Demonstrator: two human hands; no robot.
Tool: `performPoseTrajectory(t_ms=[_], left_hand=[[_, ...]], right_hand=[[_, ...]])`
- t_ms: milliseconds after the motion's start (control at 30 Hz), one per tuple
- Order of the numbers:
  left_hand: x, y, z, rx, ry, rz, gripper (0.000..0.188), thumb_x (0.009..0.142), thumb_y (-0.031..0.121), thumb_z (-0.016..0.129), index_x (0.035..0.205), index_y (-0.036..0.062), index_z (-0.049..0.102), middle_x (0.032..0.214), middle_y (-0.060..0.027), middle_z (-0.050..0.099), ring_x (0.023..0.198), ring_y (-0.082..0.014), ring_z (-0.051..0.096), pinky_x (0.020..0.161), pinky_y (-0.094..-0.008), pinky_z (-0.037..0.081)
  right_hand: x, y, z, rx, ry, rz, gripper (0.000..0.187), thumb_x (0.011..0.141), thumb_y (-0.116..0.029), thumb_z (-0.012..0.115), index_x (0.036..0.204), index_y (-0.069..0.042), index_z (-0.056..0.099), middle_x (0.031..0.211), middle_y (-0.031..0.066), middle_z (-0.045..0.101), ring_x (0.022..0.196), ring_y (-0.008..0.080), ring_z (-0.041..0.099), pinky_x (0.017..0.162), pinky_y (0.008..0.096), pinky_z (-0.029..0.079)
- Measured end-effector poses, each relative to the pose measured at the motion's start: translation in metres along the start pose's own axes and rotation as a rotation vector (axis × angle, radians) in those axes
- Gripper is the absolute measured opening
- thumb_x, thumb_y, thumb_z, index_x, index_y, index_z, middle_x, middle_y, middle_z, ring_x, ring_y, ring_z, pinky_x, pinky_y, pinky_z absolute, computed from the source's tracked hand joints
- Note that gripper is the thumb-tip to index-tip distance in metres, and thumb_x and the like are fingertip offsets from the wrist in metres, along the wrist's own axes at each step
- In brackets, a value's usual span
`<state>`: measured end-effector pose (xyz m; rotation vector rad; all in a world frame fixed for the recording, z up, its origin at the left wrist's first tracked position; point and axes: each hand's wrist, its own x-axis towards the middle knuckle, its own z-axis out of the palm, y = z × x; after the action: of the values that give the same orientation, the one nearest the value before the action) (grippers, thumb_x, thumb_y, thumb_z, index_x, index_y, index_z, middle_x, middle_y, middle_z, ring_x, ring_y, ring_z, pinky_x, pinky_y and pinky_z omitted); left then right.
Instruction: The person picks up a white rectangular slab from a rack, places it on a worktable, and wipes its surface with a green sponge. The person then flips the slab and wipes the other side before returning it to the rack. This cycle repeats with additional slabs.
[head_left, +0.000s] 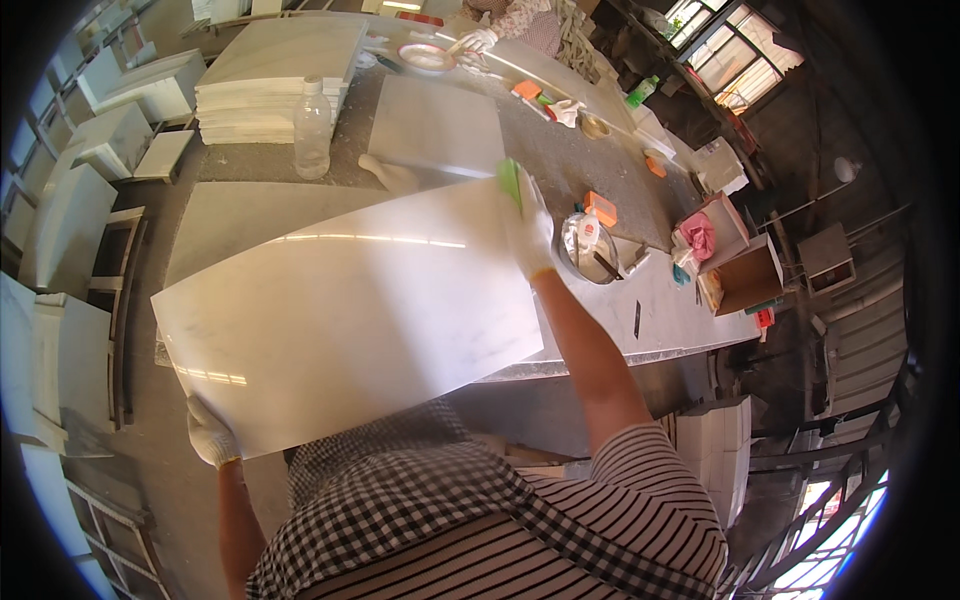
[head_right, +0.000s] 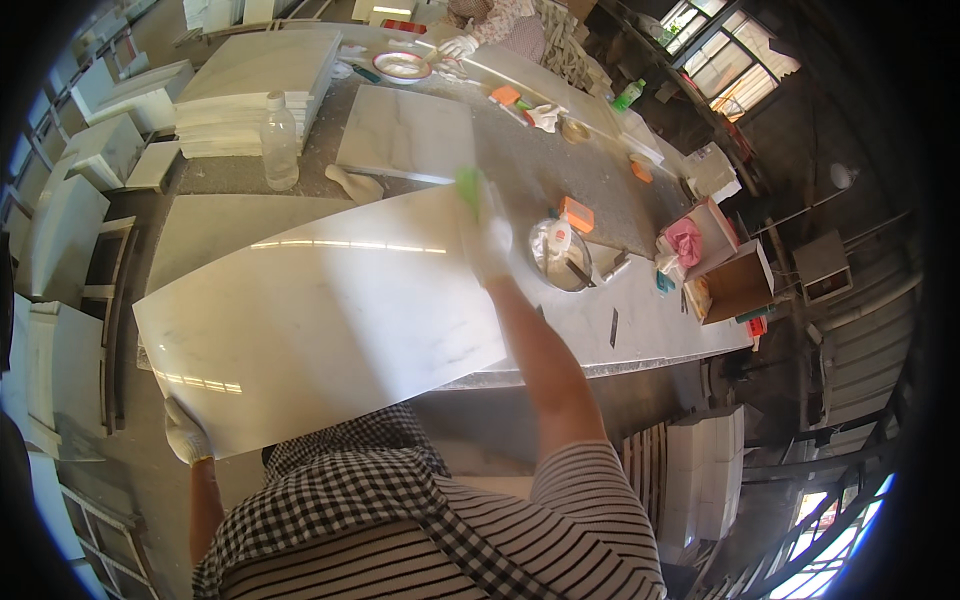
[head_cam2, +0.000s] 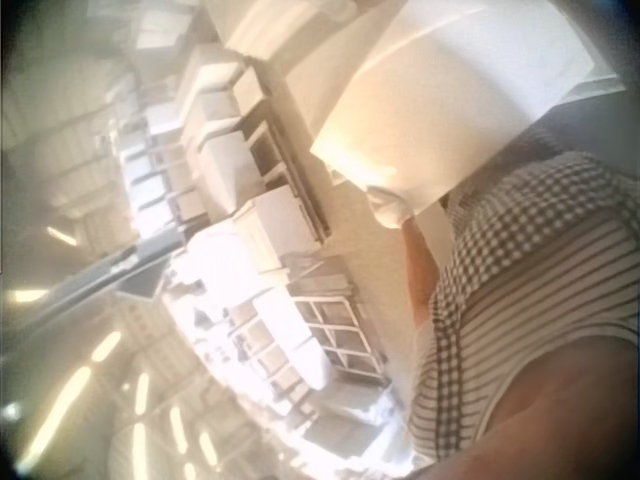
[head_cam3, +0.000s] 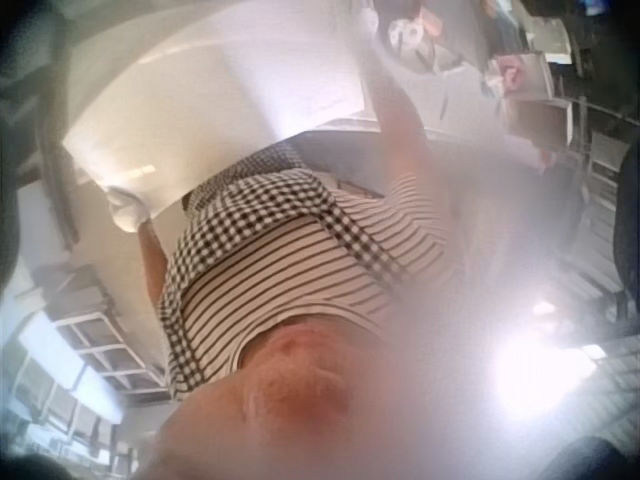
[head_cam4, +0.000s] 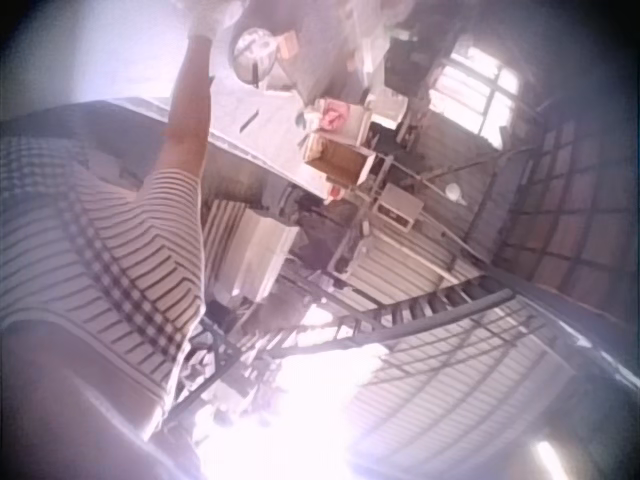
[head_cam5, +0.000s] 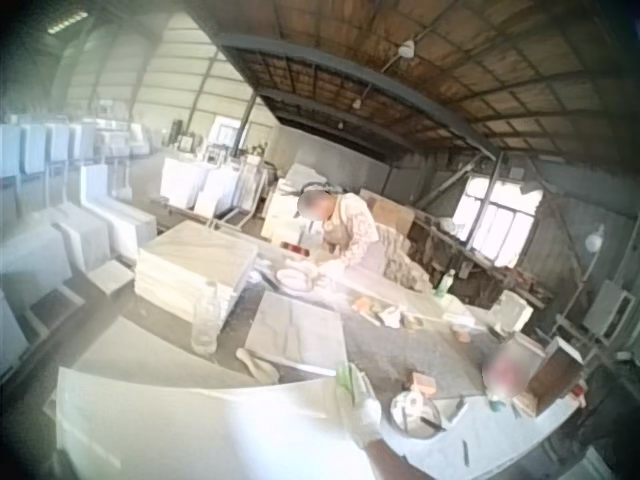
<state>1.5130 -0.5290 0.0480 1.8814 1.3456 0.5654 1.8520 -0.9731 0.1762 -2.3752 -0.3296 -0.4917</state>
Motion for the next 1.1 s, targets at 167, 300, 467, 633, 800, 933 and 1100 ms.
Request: performPoseTrajectory(t_ms=[167, 300, 467, 633, 800, 933, 1100], left_hand=[[-0.003, 0.004, 0.0, -0.03, 0.016, -0.006, 0.065, 0.099, 0.059, 0.039, 0.106, 0.002, 0.07, 0.09, -0.0141, 0.073, 0.078, -0.0251, 0.068, 0.072, -0.037, 0.052], [-0.004, 0.004, 0.0, 0.001, 0.029, -0.001, 0.065, 0.099, 0.059, 0.039, 0.106, 0.002, 0.07, 0.089, -0.0138, 0.073, 0.078, -0.026, 0.068, 0.073, -0.0373, 0.052], [-0.003, 0.003, -0.001, -0.014, 0.001, 0.006, 0.065, 0.099, 0.059, 0.039, 0.106, 0.0017, 0.07, 0.09, -0.015, 0.072, 0.079, -0.0273, 0.067, 0.073, -0.0385, 0.051], [-0.002, 0.001, 0.0, 0.015, 0.02, -0.003, 0.064, 0.099, 0.058, 0.039, 0.107, 0.0016, 0.07, 0.092, -0.0152, 0.072, 0.08, -0.0271, 0.067, 0.074, -0.0383, 0.051], [-0.001, -0.001, 0.001, -0.002, 0.021, -0.025, 0.063, 0.099, 0.057, 0.04, 0.109, 0.0025, 0.07, 0.094, -0.0147, 0.072, 0.082, -0.0272, 0.068, 0.076, -0.0378, 0.051], [-0.001, 0.0, 0.002, -0.018, -0.006, -0.051, 0.062, 0.099, 0.057, 0.04, 0.11, 0.0034, 0.07, 0.094, -0.0148, 0.072, 0.083, -0.0288, 0.068, 0.076, -0.0378, 0.051], [-0.004, 0.011, -0.002, 0.026, 0.052, -0.038, 0.06, 0.097, 0.055, 0.04, 0.104, 0.0027, 0.07, 0.09, -0.0184, 0.071, 0.08, -0.0334, 0.067, 0.075, -0.0402, 0.051]], right_hand=[[0.014, -0.003, 0.001, 0.043, 0.01, -0.044, 0.056, 0.095, -0.026, 0.059, 0.146, -0.011, 0.042, 0.145, 0.0166, 0.047, 0.131, 0.0333, 0.048, 0.107, 0.0378, 0.039], [-0.054, -0.009, -0.017, -0.203, 0.099, -0.096, 0.055, 0.093, -0.022, 0.06, 0.144, -0.009, 0.044, 0.143, 0.0166, 0.049, 0.121, 0.0314, 0.057, 0.096, 0.0365, 0.049], [-0.159, 0.005, -0.044, -0.11, 0.03, 0.157, 0.055, 0.093, -0.014, 0.06, 0.144, -0.008, 0.043, 0.14, 0.0147, 0.052, 0.116, 0.0272, 0.06, 0.09, 0.0316, 0.052], [-0.214, 0.009, -0.063, -0.318, -0.062, 0.213, 0.053, 0.097, -0.015, 0.054, 0.147, -0.007, 0.039, 0.141, 0.0139, 0.052, 0.12, 0.0251, 0.058, 0.094, 0.0312, 0.051], [-0.154, -0.002, -0.041, 0.187, 0.035, 0.21, 0.052, 0.099, -0.024, 0.049, 0.147, -0.005, 0.039, 0.142, 0.0192, 0.05, 0.126, 0.0335, 0.052, 0.106, 0.0359, 0.038], [-0.06, 0.003, -0.015, -0.022, 0.058, -0.022, 0.05, 0.099, -0.026, 0.052, 0.146, -0.012, 0.043, 0.142, 0.0144, 0.05, 0.131, 0.0324, 0.048, 0.105, 0.0353, 0.042], [0.015, -0.013, 0.007, -0.306, 0.206, -0.27, 0.046, 0.092, -0.026, 0.057, 0.137, -0.015, 0.052, 0.136, 0.0121, 0.055, 0.124, 0.036, 0.052, 0.098, 0.043, 0.046]])
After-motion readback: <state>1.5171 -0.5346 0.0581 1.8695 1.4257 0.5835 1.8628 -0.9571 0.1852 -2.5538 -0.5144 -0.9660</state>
